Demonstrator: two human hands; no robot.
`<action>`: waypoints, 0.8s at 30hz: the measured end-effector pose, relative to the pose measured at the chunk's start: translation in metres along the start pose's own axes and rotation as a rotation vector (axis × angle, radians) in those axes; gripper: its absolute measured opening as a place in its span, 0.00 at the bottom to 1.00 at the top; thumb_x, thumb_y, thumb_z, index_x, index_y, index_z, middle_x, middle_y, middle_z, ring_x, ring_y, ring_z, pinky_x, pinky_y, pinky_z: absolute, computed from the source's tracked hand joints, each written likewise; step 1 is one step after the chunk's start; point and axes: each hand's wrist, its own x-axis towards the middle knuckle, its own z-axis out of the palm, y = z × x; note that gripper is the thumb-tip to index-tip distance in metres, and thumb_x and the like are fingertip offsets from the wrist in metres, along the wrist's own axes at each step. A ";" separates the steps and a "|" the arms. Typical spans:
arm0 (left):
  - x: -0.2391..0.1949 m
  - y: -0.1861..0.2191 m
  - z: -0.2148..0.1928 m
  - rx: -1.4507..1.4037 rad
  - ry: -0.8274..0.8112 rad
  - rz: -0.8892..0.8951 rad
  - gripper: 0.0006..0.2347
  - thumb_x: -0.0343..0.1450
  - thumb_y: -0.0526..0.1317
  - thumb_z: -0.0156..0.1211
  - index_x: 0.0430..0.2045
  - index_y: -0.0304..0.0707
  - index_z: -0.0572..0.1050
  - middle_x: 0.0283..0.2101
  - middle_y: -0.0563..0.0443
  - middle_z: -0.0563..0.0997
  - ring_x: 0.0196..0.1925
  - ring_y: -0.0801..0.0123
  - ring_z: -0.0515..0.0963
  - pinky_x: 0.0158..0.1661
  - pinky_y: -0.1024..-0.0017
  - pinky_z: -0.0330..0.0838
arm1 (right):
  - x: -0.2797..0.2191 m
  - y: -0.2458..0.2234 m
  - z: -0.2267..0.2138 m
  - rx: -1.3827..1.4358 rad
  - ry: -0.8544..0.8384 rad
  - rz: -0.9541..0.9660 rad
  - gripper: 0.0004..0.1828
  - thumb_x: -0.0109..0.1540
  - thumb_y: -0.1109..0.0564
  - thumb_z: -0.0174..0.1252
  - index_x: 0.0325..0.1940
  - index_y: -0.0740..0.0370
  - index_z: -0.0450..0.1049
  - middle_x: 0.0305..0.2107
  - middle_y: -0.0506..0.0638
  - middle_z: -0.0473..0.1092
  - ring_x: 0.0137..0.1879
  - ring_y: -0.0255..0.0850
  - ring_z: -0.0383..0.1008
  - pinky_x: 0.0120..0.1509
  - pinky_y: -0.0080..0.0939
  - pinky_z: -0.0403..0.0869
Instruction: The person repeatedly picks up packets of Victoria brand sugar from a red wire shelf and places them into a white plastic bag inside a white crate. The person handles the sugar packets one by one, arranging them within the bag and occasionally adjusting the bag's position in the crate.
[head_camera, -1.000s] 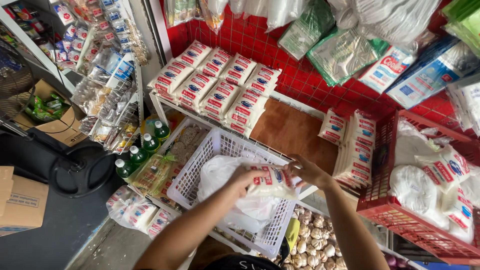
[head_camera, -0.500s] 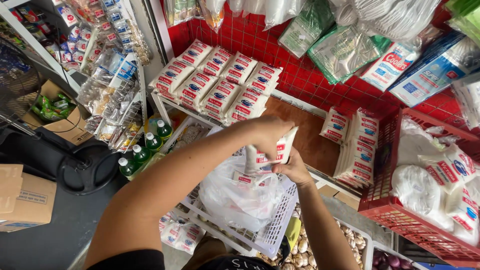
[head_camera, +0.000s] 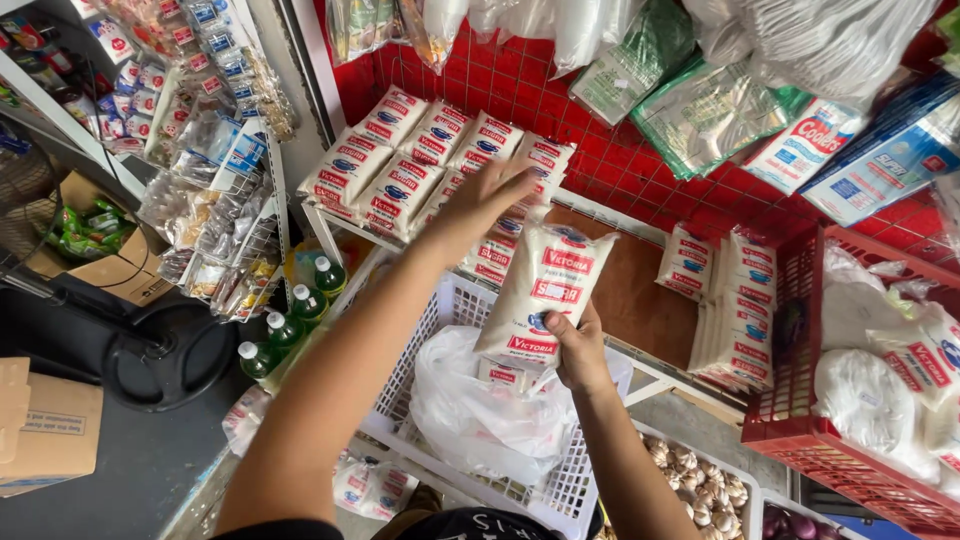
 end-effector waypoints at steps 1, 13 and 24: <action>-0.015 -0.042 0.000 -0.002 -0.003 -0.002 0.42 0.58 0.67 0.64 0.63 0.42 0.64 0.59 0.41 0.75 0.62 0.49 0.73 0.52 0.49 0.72 | -0.001 0.002 0.005 -0.002 0.004 0.000 0.38 0.56 0.53 0.75 0.65 0.66 0.65 0.52 0.54 0.75 0.55 0.42 0.77 0.61 0.44 0.77; -0.090 -0.237 -0.027 -0.602 0.167 -0.555 0.35 0.58 0.42 0.78 0.60 0.36 0.68 0.54 0.43 0.82 0.57 0.57 0.81 0.53 0.56 0.79 | 0.016 0.067 0.030 -0.054 0.114 0.821 0.34 0.60 0.52 0.65 0.67 0.64 0.64 0.51 0.56 0.75 0.52 0.45 0.80 0.53 0.47 0.81; -0.062 -0.238 -0.056 -0.653 0.263 -0.571 0.29 0.60 0.38 0.74 0.55 0.39 0.67 0.50 0.44 0.82 0.51 0.57 0.84 0.48 0.55 0.83 | 0.062 0.070 0.054 -0.212 0.139 0.885 0.32 0.64 0.50 0.59 0.68 0.67 0.62 0.51 0.59 0.74 0.53 0.47 0.78 0.54 0.48 0.80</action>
